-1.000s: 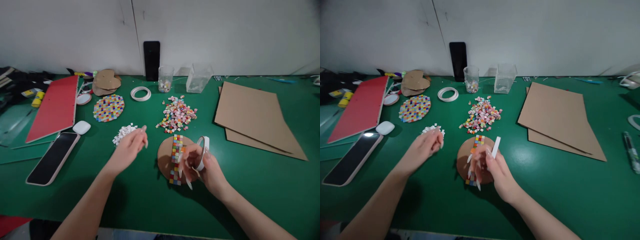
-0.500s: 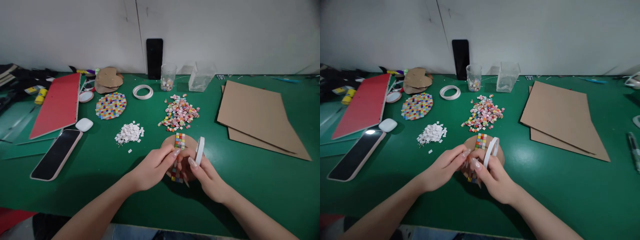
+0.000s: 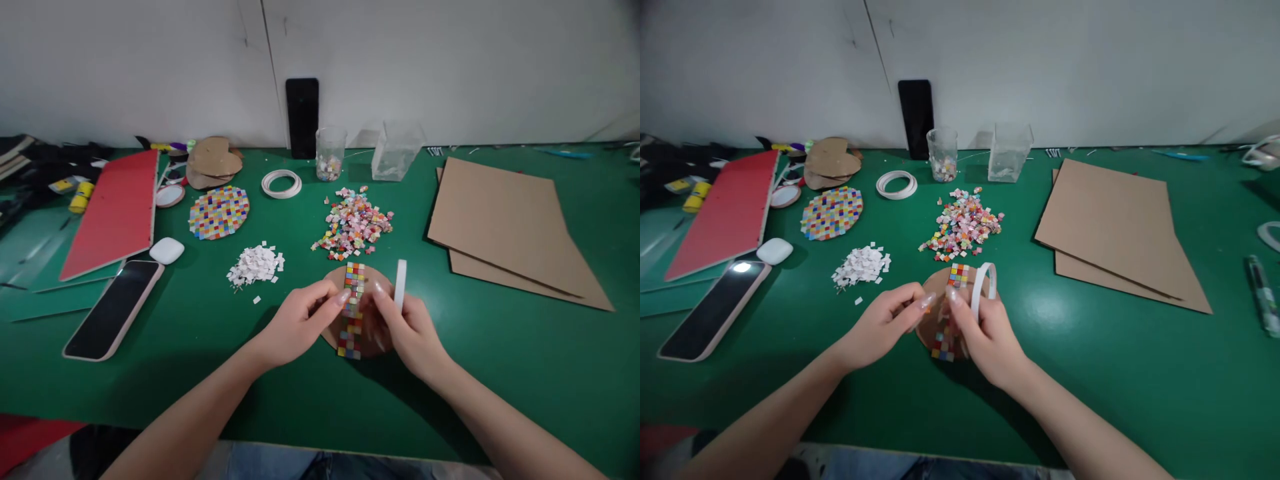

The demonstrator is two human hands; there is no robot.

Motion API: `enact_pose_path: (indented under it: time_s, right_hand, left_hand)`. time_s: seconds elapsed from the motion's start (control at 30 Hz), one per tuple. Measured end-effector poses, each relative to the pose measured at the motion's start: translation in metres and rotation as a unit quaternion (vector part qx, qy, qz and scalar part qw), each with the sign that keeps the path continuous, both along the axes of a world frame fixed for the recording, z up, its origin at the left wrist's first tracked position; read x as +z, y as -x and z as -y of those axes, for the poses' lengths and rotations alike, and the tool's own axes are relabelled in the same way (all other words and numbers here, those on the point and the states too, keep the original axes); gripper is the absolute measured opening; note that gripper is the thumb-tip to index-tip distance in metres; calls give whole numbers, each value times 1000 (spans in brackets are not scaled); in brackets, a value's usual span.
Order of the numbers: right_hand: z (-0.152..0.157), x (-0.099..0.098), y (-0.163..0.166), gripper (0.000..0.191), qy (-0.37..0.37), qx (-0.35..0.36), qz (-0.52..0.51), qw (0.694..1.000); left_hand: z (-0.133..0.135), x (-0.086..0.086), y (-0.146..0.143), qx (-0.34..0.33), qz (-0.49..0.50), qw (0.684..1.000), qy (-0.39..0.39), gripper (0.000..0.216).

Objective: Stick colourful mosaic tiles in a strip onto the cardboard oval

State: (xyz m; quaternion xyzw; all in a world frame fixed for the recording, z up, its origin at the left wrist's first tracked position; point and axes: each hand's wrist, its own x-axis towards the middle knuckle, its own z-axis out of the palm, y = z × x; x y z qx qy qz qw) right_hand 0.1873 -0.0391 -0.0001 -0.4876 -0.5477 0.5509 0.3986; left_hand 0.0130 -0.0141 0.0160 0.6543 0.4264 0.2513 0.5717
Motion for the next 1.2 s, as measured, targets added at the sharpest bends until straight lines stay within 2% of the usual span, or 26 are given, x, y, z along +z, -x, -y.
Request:
enact_pose_path:
  time_s: [0.07, 0.17, 0.3, 0.5, 0.7, 1.03, 1.1, 1.2]
  right_hand:
    - [-3, -3, 0, 42, 14, -80, 13, 997]
    - [-7, -10, -1, 42, -2, -132, 19, 991]
    - [-9, -21, -2, 40, -41, -118, 82, 989]
    - [-12, -33, 0, 41, -22, -88, 78, 993]
    - [-14, -36, 1, 41, -35, -82, 104, 991]
    - [-14, -29, 3, 38, -102, -91, 186, 973]
    - [-14, -28, 4, 38, -114, -96, 197, 969]
    - [-14, -29, 4, 38, -126, -99, 203, 966]
  left_hand:
    - [-1, -1, 1, 4, -27, 1000, -7, 32]
    - [1, -5, -1, -25, -125, 990, -54, 32]
    - [10, -12, -8, -42, -248, 956, -153, 29]
    - [20, -18, -18, -45, -337, 921, -192, 30]
    - [22, -20, -22, -47, -375, 899, -223, 30]
    - [34, -32, -22, -28, -412, 860, -300, 23]
    - [34, -33, -21, -22, -409, 860, -303, 23]
    - [29, -30, -19, -15, -380, 879, -289, 27]
